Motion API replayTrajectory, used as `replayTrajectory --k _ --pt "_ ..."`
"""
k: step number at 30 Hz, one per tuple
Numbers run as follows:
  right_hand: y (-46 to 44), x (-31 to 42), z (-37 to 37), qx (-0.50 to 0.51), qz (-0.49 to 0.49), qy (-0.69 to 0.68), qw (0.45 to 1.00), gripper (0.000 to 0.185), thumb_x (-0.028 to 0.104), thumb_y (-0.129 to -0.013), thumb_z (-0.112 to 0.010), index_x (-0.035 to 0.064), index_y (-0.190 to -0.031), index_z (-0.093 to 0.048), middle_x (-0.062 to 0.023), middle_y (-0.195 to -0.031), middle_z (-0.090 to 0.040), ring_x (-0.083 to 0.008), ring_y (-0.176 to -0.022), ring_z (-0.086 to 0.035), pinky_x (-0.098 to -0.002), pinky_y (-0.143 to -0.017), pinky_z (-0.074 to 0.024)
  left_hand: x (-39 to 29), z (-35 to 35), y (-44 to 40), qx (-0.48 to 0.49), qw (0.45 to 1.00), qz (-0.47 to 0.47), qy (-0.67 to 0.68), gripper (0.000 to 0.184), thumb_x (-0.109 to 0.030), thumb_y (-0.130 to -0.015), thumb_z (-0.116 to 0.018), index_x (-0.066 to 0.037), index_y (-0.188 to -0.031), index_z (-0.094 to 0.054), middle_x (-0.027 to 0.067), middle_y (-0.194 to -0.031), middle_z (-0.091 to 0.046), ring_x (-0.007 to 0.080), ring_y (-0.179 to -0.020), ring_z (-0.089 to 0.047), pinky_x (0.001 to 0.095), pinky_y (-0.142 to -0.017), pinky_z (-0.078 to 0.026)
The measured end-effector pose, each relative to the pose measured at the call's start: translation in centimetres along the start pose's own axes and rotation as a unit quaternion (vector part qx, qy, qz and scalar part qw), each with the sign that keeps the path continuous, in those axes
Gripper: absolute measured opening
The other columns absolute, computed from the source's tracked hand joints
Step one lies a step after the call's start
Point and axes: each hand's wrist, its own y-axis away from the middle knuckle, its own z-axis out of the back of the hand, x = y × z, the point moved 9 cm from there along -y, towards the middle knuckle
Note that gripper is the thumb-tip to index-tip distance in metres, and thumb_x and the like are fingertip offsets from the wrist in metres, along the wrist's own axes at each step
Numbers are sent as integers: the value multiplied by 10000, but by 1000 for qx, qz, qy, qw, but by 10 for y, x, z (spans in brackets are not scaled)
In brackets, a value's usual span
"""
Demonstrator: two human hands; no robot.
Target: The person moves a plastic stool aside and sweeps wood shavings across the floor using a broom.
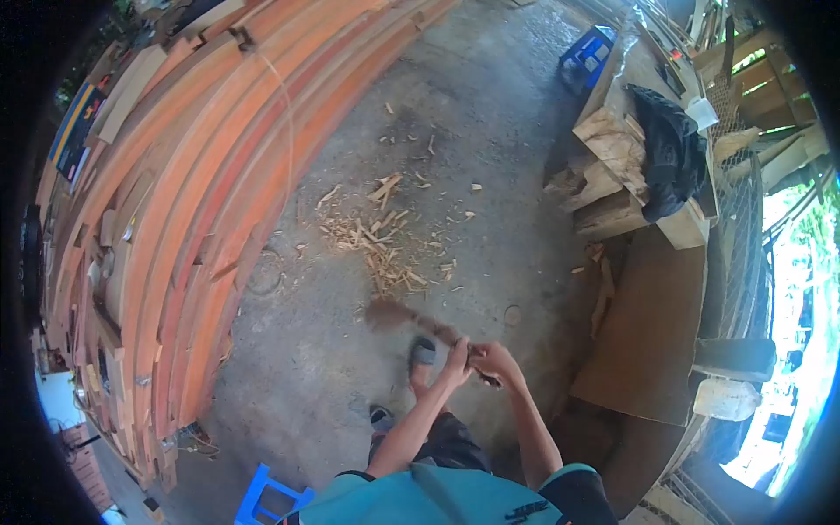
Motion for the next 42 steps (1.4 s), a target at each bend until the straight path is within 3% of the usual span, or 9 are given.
replayTrajectory --k 5,9,19,21,26,30,33,39,42 --pt "-16 22 15 -221 220 -13 950 531 156 -636 -534 33 -1130 -382 -126 -732 -564 -186 -635 -566 -288 -558 -443 -77 -15 -24 -70 918 -107 -376 350 -331 -702 -491 19 -707 -502 97 -585 -516 197 -548 -515 334 -471 -394" --pt "16 26 -39 -83 153 -66 983 754 138 -602 -550 49 -1237 -154 -175 -934 -522 -227 -803 -539 -296 -688 -415 -97 -4 49 -148 872 -129 -449 393 -341 -701 -517 47 -761 -494 59 -666 -508 124 -618 -477 285 -515 -374" --pt "-52 8 -154 297 256 52 918 600 57 -545 -579 102 -1122 -420 -37 -894 -557 -124 -690 -517 -260 -630 -429 -28 130 102 -244 965 -35 92 400 -382 -791 -316 -31 -751 -503 121 -693 -543 236 -650 -540 363 -631 -442" --pt "-78 23 -147 327 116 254 903 532 117 -567 -583 59 -1076 -437 -110 -844 -565 -188 -789 -535 -282 -689 -414 -43 137 55 -93 991 -62 77 425 -393 -803 -286 -32 -742 -501 123 -700 -543 235 -665 -546 366 -620 -448" --pt "-78 25 -5 45 86 55 994 654 68 -561 -582 51 -1164 -330 -69 -659 -535 -92 -518 -496 -243 -425 -401 -86 34 5 -220 943 -103 -226 420 -367 -692 -484 51 -726 -493 178 -643 -540 285 -671 -551 379 -601 -421" --pt "-93 34 -31 -114 261 -118 951 613 36 -604 -548 54 -1167 -306 -62 -691 -504 -98 -460 -468 -232 -400 -387 -153 -7 -32 -99 841 -105 -521 483 -379 -654 -527 101 -709 -512 234 -721 -552 313 -769 -548 362 -630 -427" --pt "-87 79 -49 -103 148 -270 946 655 10 -627 -510 84 -1212 -225 -41 -654 -466 -95 -467 -461 -228 -404 -386 -183 -11 -35 -142 801 -182 -552 506 -392 -620 -558 110 -676 -522 248 -725 -548 322 -751 -552 356 -604 -436" --pt "-6 91 -88 132 135 -116 975 708 2 -615 -522 100 -1232 -189 -51 -812 -487 -100 -628 -468 -237 -545 -407 -143 33 56 -92 959 -56 -262 266 -271 -587 -622 -26 -603 -519 100 -570 -530 211 -544 -539 329 -511 -433" --pt "-13 86 -145 270 157 -86 946 715 13 -609 -534 99 -1237 -205 -41 -903 -492 -77 -696 -459 -223 -602 -400 -179 72 160 -267 963 -44 -14 199 -196 -591 -615 -49 -623 -484 42 -582 -483 143 -502 -485 299 -449 -394"
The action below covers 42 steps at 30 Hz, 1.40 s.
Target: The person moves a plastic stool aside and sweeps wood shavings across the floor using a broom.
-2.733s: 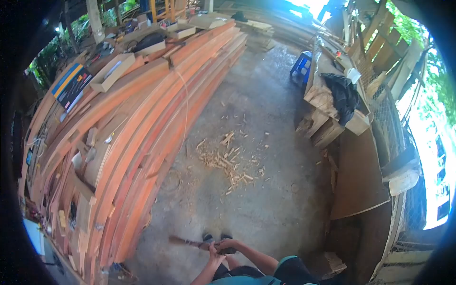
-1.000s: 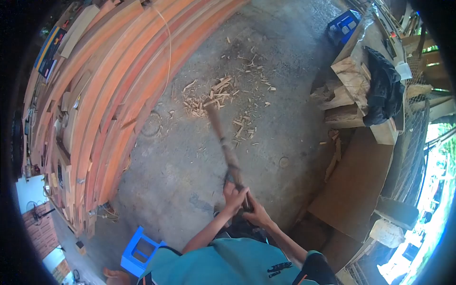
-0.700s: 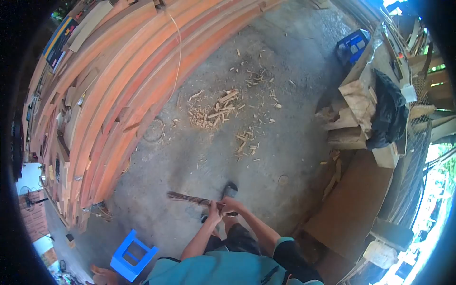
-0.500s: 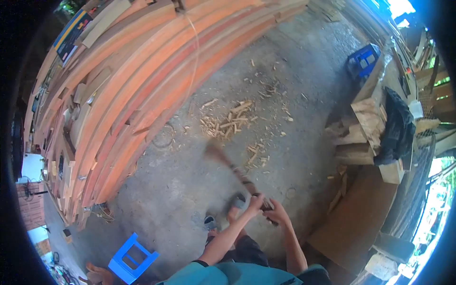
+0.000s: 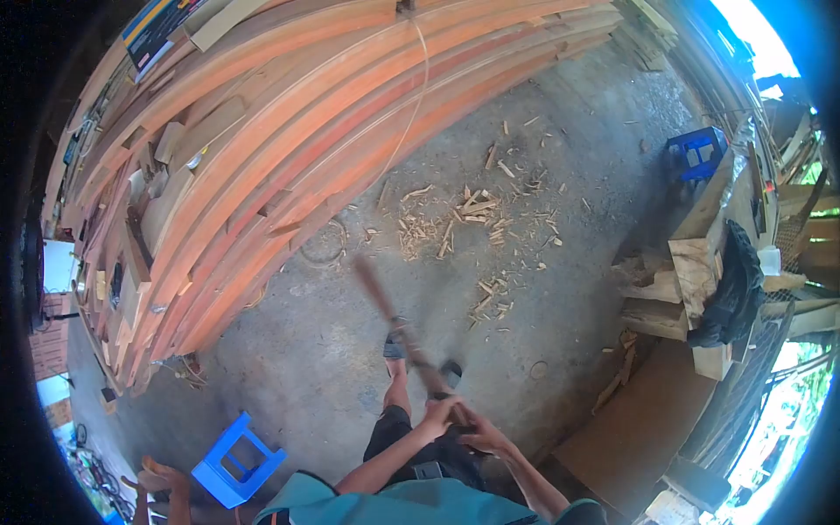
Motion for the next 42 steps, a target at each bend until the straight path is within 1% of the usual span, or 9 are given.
replayTrajectory --k 5,9,13,15,21,25,31,35,42 --pt "-132 8 -70 164 -140 216 952 608 48 -609 -573 51 -1171 -341 -43 -860 -547 -105 -749 -497 -274 -655 -416 -20 119 -79 -126 951 -105 261 235 -279 -697 -515 -49 -663 -482 26 -641 -493 149 -562 -498 275 -480 -416" --pt "-196 -5 -24 122 56 238 962 469 67 -611 -568 63 -1069 -462 -32 -712 -543 -88 -651 -483 -220 -549 -402 -9 113 -197 6 969 -183 164 243 -302 -771 -362 -90 -681 -441 2 -606 -427 124 -549 -485 283 -472 -401" --pt "-107 -34 115 -113 -79 3 990 506 26 -623 -559 77 -1110 -434 -10 -716 -517 -63 -616 -471 -188 -516 -388 52 -48 -234 -78 950 -182 -241 539 -278 -564 -584 55 -969 -462 172 -910 -523 245 -857 -503 316 -751 -392" --pt "-55 -31 165 -282 -12 44 958 600 -11 -609 -545 95 -1170 -363 -19 -678 -499 -72 -539 -476 -200 -462 -391 49 -143 -225 123 943 -80 -298 609 -322 -471 -619 99 -891 -486 233 -846 -537 308 -827 -528 347 -711 -424" --pt "-37 46 195 -413 11 -57 909 685 -46 -599 -510 114 -1221 -270 -28 -596 -477 -101 -435 -466 -233 -395 -392 -42 -229 -170 67 922 -199 -324 333 -270 -509 -604 36 -599 -507 62 -556 -498 141 -542 -485 312 -506 -400" --pt "-15 43 163 -257 -1 -15 966 654 -19 -622 -554 92 -1209 -288 -47 -659 -510 -95 -488 -488 -239 -435 -416 -28 -183 -133 142 957 -212 -138 211 -176 -552 -614 -1 -582 -499 20 -517 -487 153 -470 -474 307 -472 -385" --pt "-100 64 81 9 113 152 982 551 84 -583 -594 102 -1110 -435 -84 -839 -564 -107 -716 -499 -260 -662 -406 -58 -37 -91 -112 980 -125 103 142 -159 -663 -522 -31 -720 -499 65 -598 -507 196 -548 -531 306 -533 -441" --pt "-199 77 62 147 -35 293 944 433 62 -524 -538 120 -953 -532 -36 -578 -528 -111 -491 -485 -236 -444 -389 -29 20 -255 26 960 -84 264 192 -226 -716 -465 -37 -744 -485 77 -602 -521 194 -532 -537 310 -513 -448" --pt "-168 95 226 -211 0 69 975 541 40 -574 -590 94 -1095 -454 5 -556 -477 -71 -411 -419 -219 -375 -357 -119 -171 -264 21 970 -170 -171 209 -209 -591 -575 -27 -658 -495 72 -653 -518 149 -591 -514 289 -499 -400"
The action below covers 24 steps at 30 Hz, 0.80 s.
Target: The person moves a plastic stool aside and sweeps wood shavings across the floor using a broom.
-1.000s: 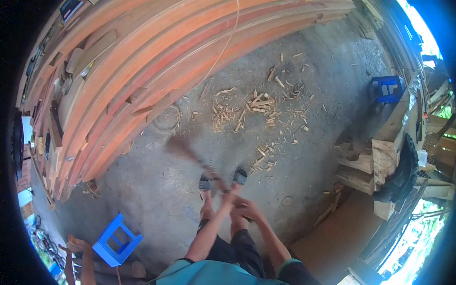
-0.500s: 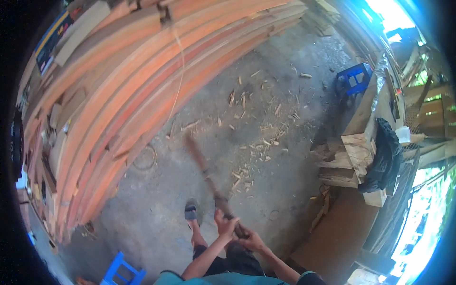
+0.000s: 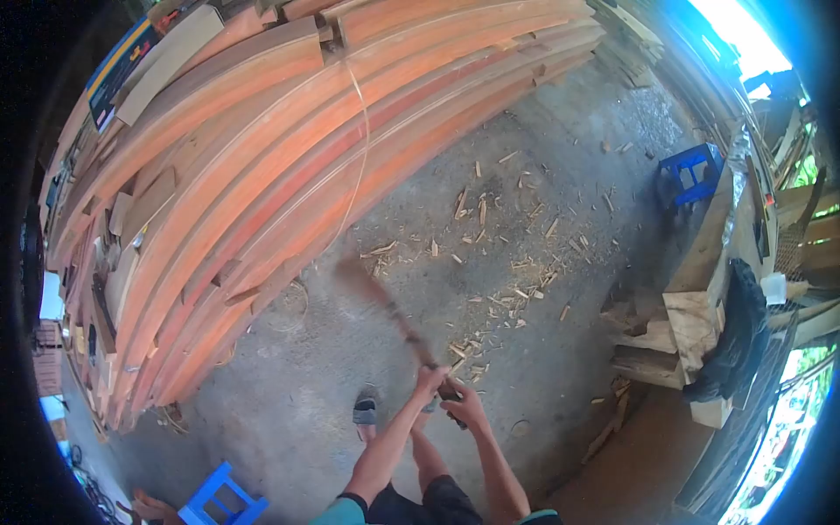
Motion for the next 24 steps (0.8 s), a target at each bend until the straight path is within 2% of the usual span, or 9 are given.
replayTrajectory --k 3,6,7,9,13,18,19,22,24 --pt "5 9 19 -161 64 -137 975 598 6 -584 -581 65 -1148 -389 -1 -573 -479 -73 -417 -426 -216 -378 -359 -90 -37 -12 49 969 -85 -225 291 -234 -567 -594 29 -646 -496 128 -655 -548 176 -584 -530 298 -518 -414" --pt "22 50 44 -232 90 -181 952 604 6 -612 -572 53 -1171 -348 -16 -578 -487 -80 -435 -455 -223 -389 -386 -126 -63 9 -27 957 -151 -247 357 -260 -553 -611 47 -687 -486 146 -648 -545 191 -590 -532 309 -527 -414" --pt "41 60 48 -209 79 -166 961 609 7 -616 -574 53 -1175 -340 -20 -584 -493 -79 -445 -460 -221 -395 -390 -132 -72 32 12 970 -130 -205 495 -290 -549 -630 75 -806 -416 217 -695 -537 316 -698 -549 353 -589 -419" --pt "79 80 52 -162 56 -135 976 618 11 -622 -577 55 -1185 -324 -30 -595 -505 -76 -464 -469 -218 -407 -399 -117 -79 63 88 976 -91 -176 487 -298 -566 -624 79 -782 -406 233 -718 -528 321 -731 -542 356 -610 -413" --pt "116 84 16 -17 -9 -117 993 631 29 -624 -592 74 -1190 -317 -34 -615 -520 -76 -468 -476 -215 -404 -402 -85 -14 112 -16 987 -159 -18 442 -293 -575 -611 87 -727 -444 193 -626 -532 300 -663 -551 366 -566 -406" --pt "48 79 -37 137 -20 -25 990 530 62 -621 -599 133 -1121 -437 -16 -670 -543 -60 -468 -462 -206 -390 -383 57 73 28 -130 988 78 31 434 -313 -623 -537 83 -798 -519 150 -733 -556 230 -672 -540 347 -583 -408" --pt "37 103 -33 115 -30 68 991 456 86 -618 -588 142 -1062 -497 -5 -683 -554 -52 -467 -453 -201 -394 -377 -51 59 82 -71 975 119 174 290 -126 -677 -493 66 -881 -415 99 -594 -495 206 -614 -543 326 -563 -470" --pt "18 106 0 25 -73 1 997 429 92 -595 -585 98 -1019 -520 -16 -619 -544 -62 -462 -473 -208 -392 -385 -12 3 12 91 982 124 113 246 -213 -613 -551 17 -697 -542 75 -648 -546 168 -572 -521 321 -493 -398" --pt "23 136 34 -105 -90 20 990 386 64 -573 -588 41 -956 -542 -41 -601 -543 -79 -483 -502 -218 -415 -405 -109 -43 26 197 976 65 71 225 -210 -604 -574 4 -660 -532 51 -626 -529 141 -530 -503 303 -460 -391"
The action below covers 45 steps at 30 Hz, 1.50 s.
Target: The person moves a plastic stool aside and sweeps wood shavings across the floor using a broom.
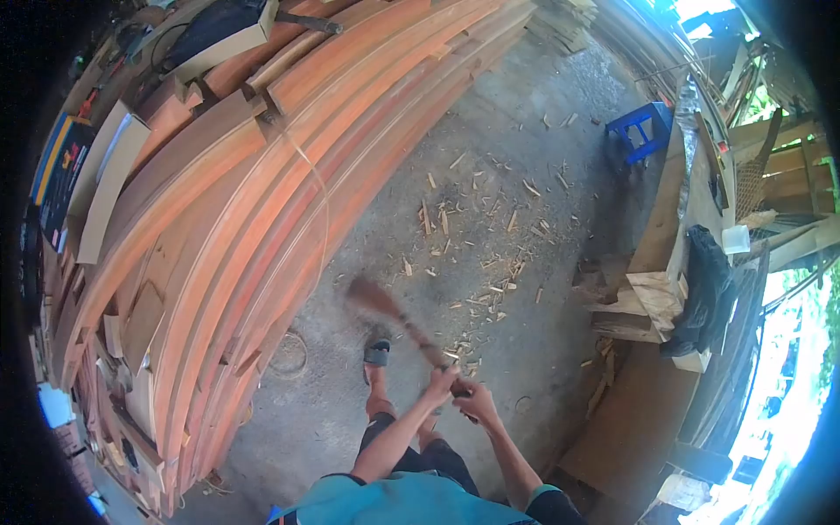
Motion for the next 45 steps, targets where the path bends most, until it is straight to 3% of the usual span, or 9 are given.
replayTrajectory --k 6,11,14,18,25,36,38,44,45 --pt "-9 72 39 -224 28 -321 920 322 71 -617 -547 20 -929 -488 -100 -691 -543 -159 -530 -543 -248 -454 -435 -143 -87 -30 119 938 -29 -326 458 -318 -606 -601 63 -823 -471 87 -692 -530 143 -579 -514 279 -490 -415" --pt "-10 55 47 28 19 -514 857 253 36 -599 -499 -21 -841 -449 -112 -638 -512 -187 -483 -517 -284 -434 -442 -145 -128 24 141 874 -158 -437 624 -409 -691 -524 69 -1021 -300 139 -801 -516 221 -674 -517 288 -562 -430" --pt "-36 14 54 38 13 -486 873 131 112 -627 -504 -4 -683 -482 -104 -573 -507 -182 -453 -507 -270 -419 -433 -130 -132 59 182 886 62 -422 370 -385 -764 -439 -33 -872 -476 41 -728 -491 96 -684 -461 262 -542 -389" --pt "-2 -26 52 -11 -7 -589 808 210 209 -720 -475 14 -641 -470 -82 -514 -489 -170 -403 -481 -259 -381 -407 -47 -42 7 527 537 104 -651 393 -427 -775 -406 -75 -938 -461 17 -787 -474 141 -646 -473 247 -560 -407" --pt "107 -69 -109 -13 -103 -892 439 90 81 -700 -452 37 -643 -398 -35 -506 -409 -110 -415 -409 -207 -376 -351 -236 -3 -24 151 662 197 -707 426 -418 -758 -448 -75 -1009 -424 39 -836 -471 136 -692 -465 258 -568 -424" --pt "6 -10 -205 -286 -35 -911 295 257 242 -647 -534 36 -784 -463 -98 -668 -493 -229 -594 -502 -320 -554 -446 -95 24 170 317 222 716 -580 510 -435 -683 -526 -60 -1018 -439 175 -875 -512 264 -796 -524 458 -666 -426" --pt "-11 4 -204 -252 -35 -915 312 260 234 -647 -563 40 -800 -480 -99 -698 -495 -226 -613 -508 -330 -533 -443 -74 108 133 364 47 640 -675 381 -402 -648 -511 -85 -860 -494 126 -754 -512 223 -626 -515 373 -519 -440" --pt "-142 -37 -241 -392 -190 -895 102 243 18 -585 -577 24 -774 -426 -73 -582 -454 -194 -472 -489 -327 -419 -432 -159 31 30 343 410 302 -789 160 -214 -650 -540 -76 -727 -514 35 -595 -503 104 -469 -459 263 -405 -376" --pt "-206 -32 -235 -389 -88 -912 98 187 43 -588 -574 55 -699 -424 -52 -556 -437 -172 -439 -470 -289 -442 -438 -165 61 -34 325 211 248 -888 172 -202 -638 -550 -67 -737 -512 35 -565 -505 117 -442 -458 253 -374 -361"
